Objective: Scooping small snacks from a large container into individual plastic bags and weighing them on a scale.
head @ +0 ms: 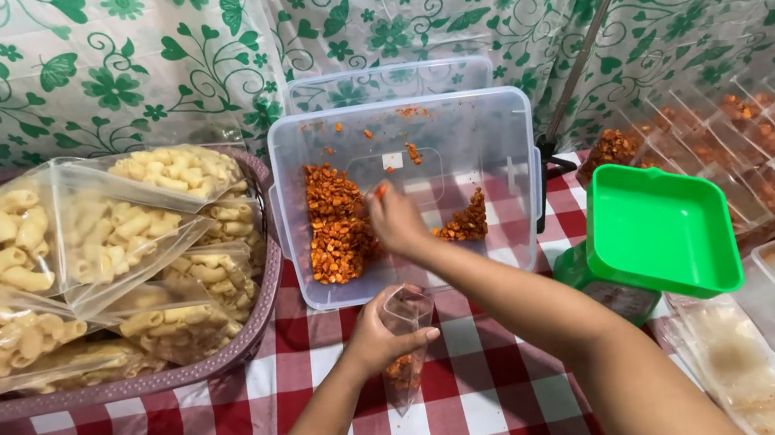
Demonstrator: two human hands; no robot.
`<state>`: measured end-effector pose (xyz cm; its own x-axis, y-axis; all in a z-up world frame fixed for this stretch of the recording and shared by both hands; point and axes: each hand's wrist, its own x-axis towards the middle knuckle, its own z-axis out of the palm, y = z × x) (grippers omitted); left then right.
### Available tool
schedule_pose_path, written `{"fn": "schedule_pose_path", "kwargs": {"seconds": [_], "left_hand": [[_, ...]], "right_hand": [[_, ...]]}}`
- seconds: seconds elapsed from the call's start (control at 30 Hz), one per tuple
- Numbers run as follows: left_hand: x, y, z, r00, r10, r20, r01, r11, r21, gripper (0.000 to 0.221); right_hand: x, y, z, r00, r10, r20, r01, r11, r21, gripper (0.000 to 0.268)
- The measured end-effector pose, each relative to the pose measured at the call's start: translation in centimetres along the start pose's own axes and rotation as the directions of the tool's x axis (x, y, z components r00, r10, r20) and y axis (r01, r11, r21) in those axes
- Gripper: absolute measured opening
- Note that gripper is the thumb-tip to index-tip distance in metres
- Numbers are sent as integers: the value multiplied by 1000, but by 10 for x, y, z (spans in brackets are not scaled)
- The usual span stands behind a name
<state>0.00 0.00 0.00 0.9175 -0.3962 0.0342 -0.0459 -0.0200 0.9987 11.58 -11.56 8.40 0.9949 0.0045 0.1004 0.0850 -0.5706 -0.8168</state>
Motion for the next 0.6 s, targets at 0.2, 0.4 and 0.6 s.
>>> {"fn": "schedule_pose_path", "kwargs": {"seconds": [0.2,0.4,0.6], "left_hand": [[2,-1,2,999,42,-9,-41,999,24,72],[-3,7,3,999,29,-14,-29,999,-25,71],[-1,2,-2,998,22,51,-9,970,-243,74]], "right_hand": [[36,45,21,999,-19,-29,21,996,86,31],[36,35,22,986,165,-5,-144,873,466,28],[79,91,35,918,379,116,-324,548,771,23]]}}
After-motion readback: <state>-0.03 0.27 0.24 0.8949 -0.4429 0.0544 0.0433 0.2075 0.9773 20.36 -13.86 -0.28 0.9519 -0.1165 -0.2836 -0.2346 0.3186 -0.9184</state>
